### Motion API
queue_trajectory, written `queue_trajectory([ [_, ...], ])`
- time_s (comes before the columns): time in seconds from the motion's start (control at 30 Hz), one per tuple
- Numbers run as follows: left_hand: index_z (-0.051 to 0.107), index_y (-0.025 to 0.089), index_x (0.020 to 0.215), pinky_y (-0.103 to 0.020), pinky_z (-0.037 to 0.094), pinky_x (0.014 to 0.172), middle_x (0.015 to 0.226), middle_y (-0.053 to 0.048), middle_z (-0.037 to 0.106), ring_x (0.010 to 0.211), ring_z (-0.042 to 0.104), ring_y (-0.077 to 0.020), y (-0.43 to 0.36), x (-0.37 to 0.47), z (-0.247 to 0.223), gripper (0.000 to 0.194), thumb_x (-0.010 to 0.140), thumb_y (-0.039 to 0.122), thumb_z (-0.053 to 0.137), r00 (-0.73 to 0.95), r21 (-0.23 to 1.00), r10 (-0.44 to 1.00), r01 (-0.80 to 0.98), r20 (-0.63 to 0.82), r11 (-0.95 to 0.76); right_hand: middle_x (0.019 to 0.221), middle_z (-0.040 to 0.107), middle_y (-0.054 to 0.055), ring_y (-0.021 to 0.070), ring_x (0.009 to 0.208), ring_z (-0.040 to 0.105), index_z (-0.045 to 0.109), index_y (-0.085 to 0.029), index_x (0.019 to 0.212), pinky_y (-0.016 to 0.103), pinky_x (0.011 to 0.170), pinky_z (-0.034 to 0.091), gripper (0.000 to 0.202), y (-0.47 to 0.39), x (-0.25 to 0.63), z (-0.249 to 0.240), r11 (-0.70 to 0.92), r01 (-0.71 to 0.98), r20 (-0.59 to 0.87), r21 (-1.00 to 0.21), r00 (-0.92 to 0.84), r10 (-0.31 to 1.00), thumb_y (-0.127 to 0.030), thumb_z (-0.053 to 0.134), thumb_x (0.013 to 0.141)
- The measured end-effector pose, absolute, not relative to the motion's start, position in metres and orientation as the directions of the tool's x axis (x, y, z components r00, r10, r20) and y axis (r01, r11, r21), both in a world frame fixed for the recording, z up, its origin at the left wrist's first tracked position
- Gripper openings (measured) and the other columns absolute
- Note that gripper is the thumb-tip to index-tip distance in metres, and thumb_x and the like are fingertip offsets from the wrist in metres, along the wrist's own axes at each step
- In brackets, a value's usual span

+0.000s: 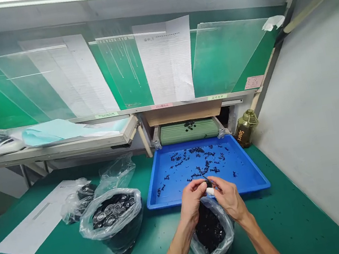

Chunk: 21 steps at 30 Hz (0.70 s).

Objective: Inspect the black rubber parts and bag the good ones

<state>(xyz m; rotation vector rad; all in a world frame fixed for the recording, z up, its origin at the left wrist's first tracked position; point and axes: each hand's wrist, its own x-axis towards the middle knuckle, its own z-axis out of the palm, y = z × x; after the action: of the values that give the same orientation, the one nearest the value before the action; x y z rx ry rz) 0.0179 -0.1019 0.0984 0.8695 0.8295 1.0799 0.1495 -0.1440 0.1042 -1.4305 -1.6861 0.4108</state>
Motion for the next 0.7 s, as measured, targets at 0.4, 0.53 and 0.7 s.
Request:
queue_trajectory([
  [0.4, 0.070, 0.012, 0.072, -0.024, 0.044, 0.057, 0.064, -0.003, 0.065, 0.057, 0.055, -0.0115, -0.114, 0.007, 0.092, 0.027, 0.054, 0.030, 0.079, 0.109, 0.871, 0.969, -0.424, -0.224, 0.249, 0.066, 0.064, 0.002, 0.0155, 0.055, 0.055, 0.063, -0.019, 0.095, 0.023, 0.054, 0.042, 0.032, -0.125, 0.137, 0.082, 0.197, 0.706, 0.327, -0.680, 0.052, 0.944, -0.035, 0.036, 0.087],
  [0.53, 0.069, 0.014, 0.072, -0.024, 0.045, 0.057, 0.059, -0.002, 0.063, 0.057, 0.056, -0.0124, -0.108, -0.033, 0.092, 0.022, 0.061, 0.032, 0.075, -0.062, 0.946, 0.990, -0.308, -0.125, 0.100, 0.068, 0.063, 0.003, 0.0170, 0.057, 0.056, 0.056, -0.020, 0.107, 0.025, 0.053, 0.041, 0.034, -0.111, 0.151, 0.073, 0.153, 0.772, 0.297, -0.618, 0.049, 0.954, -0.023, 0.031, 0.084],
  [0.7, 0.065, 0.015, 0.095, -0.025, 0.049, 0.056, 0.084, -0.007, 0.066, 0.069, 0.061, -0.0156, -0.108, -0.071, 0.088, 0.040, 0.072, 0.048, 0.064, -0.104, 0.960, 0.981, -0.246, -0.163, 0.134, 0.063, 0.060, 0.001, 0.0154, 0.053, 0.055, 0.056, -0.020, 0.100, 0.024, 0.051, 0.040, 0.031, -0.111, 0.133, 0.072, 0.134, 0.742, 0.256, -0.657, 0.052, 0.965, -0.020, 0.030, 0.083],
])
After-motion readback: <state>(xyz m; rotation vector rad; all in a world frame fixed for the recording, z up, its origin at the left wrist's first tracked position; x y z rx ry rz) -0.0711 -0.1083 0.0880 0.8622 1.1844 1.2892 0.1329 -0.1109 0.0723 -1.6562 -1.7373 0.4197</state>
